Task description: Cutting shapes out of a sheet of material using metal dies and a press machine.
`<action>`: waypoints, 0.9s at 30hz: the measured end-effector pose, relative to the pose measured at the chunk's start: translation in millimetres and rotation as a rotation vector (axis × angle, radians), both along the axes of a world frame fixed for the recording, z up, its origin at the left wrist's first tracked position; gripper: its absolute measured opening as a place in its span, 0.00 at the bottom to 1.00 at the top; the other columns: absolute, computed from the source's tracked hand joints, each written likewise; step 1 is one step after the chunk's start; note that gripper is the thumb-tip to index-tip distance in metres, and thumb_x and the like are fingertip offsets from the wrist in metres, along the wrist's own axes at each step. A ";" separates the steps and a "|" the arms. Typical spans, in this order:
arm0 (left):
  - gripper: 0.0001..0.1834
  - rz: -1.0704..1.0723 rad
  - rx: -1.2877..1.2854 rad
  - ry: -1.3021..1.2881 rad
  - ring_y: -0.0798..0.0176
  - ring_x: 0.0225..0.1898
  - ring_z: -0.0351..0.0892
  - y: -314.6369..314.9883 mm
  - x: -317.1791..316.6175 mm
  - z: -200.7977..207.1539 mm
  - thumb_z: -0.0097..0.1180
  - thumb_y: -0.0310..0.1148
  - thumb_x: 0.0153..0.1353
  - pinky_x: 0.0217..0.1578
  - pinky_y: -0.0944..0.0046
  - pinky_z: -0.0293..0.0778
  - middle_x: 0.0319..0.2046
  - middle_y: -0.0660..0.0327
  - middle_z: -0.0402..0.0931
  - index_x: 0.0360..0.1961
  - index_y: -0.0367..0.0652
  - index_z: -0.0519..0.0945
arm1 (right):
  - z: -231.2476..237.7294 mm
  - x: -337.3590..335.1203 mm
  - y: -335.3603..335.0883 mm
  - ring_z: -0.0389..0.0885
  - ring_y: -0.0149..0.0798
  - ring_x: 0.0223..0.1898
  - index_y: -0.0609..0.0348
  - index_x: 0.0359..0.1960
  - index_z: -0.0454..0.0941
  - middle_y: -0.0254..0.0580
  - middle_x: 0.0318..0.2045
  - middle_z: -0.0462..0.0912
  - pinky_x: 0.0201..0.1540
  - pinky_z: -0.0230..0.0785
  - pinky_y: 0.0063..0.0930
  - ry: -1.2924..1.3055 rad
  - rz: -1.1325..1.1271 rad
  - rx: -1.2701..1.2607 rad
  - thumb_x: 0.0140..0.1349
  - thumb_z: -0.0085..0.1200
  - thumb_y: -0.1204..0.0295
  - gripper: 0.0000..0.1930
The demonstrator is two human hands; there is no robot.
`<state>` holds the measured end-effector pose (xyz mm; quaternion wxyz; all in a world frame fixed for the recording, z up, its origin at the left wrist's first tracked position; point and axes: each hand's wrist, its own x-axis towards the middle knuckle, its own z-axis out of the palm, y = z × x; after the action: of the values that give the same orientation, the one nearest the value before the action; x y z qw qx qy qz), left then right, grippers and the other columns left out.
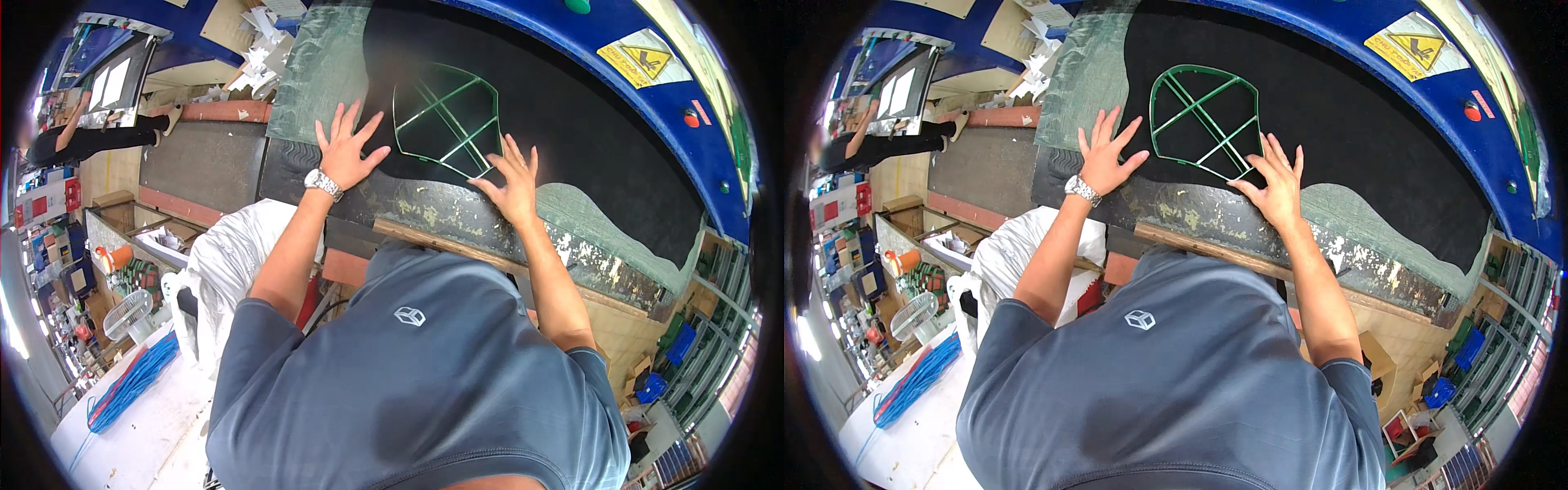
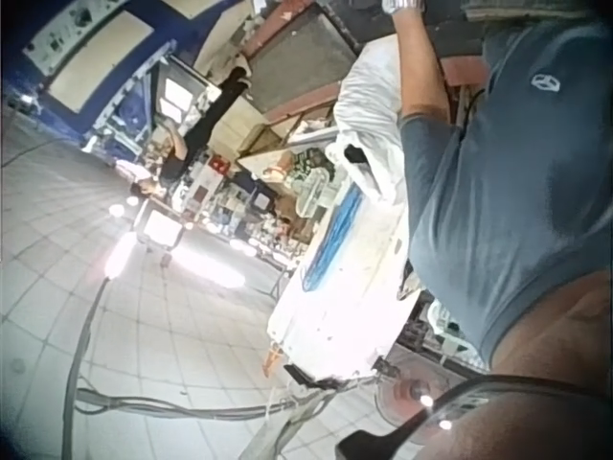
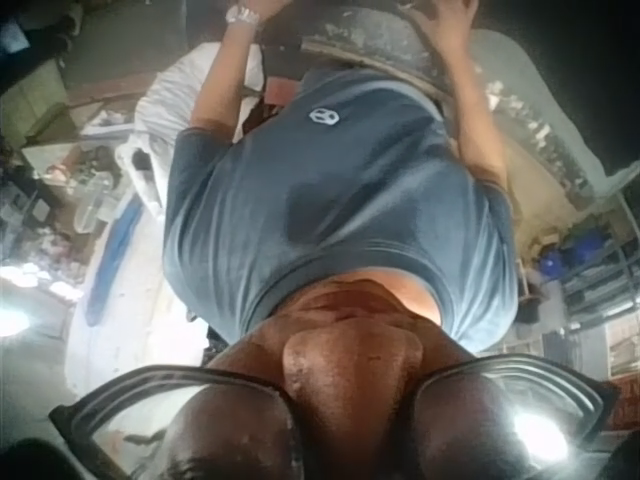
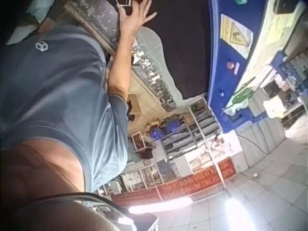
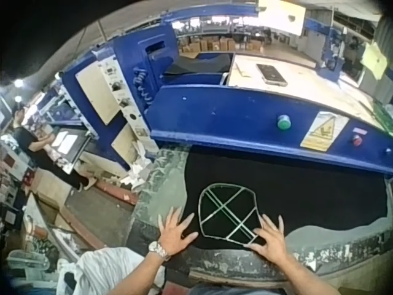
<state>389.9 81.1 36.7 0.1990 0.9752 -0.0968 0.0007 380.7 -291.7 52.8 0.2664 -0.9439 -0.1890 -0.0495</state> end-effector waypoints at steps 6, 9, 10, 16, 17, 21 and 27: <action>0.43 0.016 0.007 0.083 0.38 0.85 0.34 -13.6 4.0 2.5 0.71 0.55 0.57 0.69 0.12 0.22 0.84 0.54 0.45 0.75 0.66 0.73 | -7.1 -1.2 8.1 0.71 0.44 0.75 0.52 0.45 0.89 0.49 0.67 0.81 0.80 0.37 0.67 -0.067 -0.029 -0.015 0.45 0.80 0.50 0.28; 0.43 0.017 -0.021 0.061 0.40 0.85 0.34 -13.1 -0.8 4.0 0.71 0.55 0.57 0.69 0.13 0.22 0.84 0.55 0.45 0.75 0.63 0.74 | -7.9 0.2 12.7 0.71 0.44 0.75 0.52 0.46 0.89 0.49 0.66 0.82 0.79 0.40 0.68 -0.093 -0.013 -0.006 0.44 0.79 0.48 0.30; 0.42 0.020 -0.019 0.047 0.40 0.85 0.35 -13.5 0.1 3.7 0.71 0.55 0.57 0.69 0.13 0.22 0.84 0.55 0.46 0.74 0.62 0.75 | -8.9 1.8 11.6 0.71 0.45 0.75 0.52 0.46 0.89 0.49 0.67 0.81 0.79 0.40 0.69 -0.114 -0.010 0.002 0.45 0.79 0.47 0.30; 0.40 -0.022 0.020 0.038 0.42 0.85 0.38 -25.1 14.7 11.7 0.68 0.55 0.60 0.70 0.14 0.31 0.84 0.56 0.47 0.73 0.58 0.76 | 14.5 3.7 -12.9 0.65 0.49 0.78 0.54 0.63 0.81 0.50 0.70 0.77 0.78 0.41 0.72 -0.025 0.060 -0.044 0.50 0.77 0.49 0.39; 0.41 -0.047 0.048 0.031 0.41 0.84 0.40 -23.9 16.5 13.3 0.68 0.56 0.61 0.70 0.14 0.38 0.84 0.56 0.47 0.74 0.58 0.74 | 26.2 10.8 -31.7 0.68 0.50 0.76 0.55 0.65 0.79 0.49 0.68 0.78 0.76 0.53 0.67 -0.026 0.159 -0.045 0.52 0.77 0.52 0.40; 0.42 -0.018 0.119 0.064 0.37 0.82 0.49 -19.1 6.6 32.9 0.71 0.52 0.60 0.72 0.23 0.49 0.81 0.51 0.54 0.76 0.58 0.72 | 119.6 53.9 -152.5 0.79 0.53 0.66 0.58 0.58 0.83 0.48 0.60 0.83 0.67 0.74 0.47 -0.348 0.062 -0.055 0.54 0.78 0.60 0.31; 0.41 0.139 0.219 -0.005 0.35 0.78 0.58 -35.8 -19.0 47.0 0.72 0.34 0.59 0.73 0.36 0.58 0.75 0.48 0.64 0.75 0.53 0.72 | 297.0 147.2 -434.4 0.87 0.53 0.53 0.61 0.52 0.86 0.53 0.50 0.89 0.59 0.77 0.42 -0.727 -0.619 -0.101 0.63 0.71 0.62 0.20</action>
<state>370.9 45.3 83.7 0.0907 0.9954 -0.0291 0.0061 528.0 -726.1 349.7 0.1095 -0.8890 0.0178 -0.4443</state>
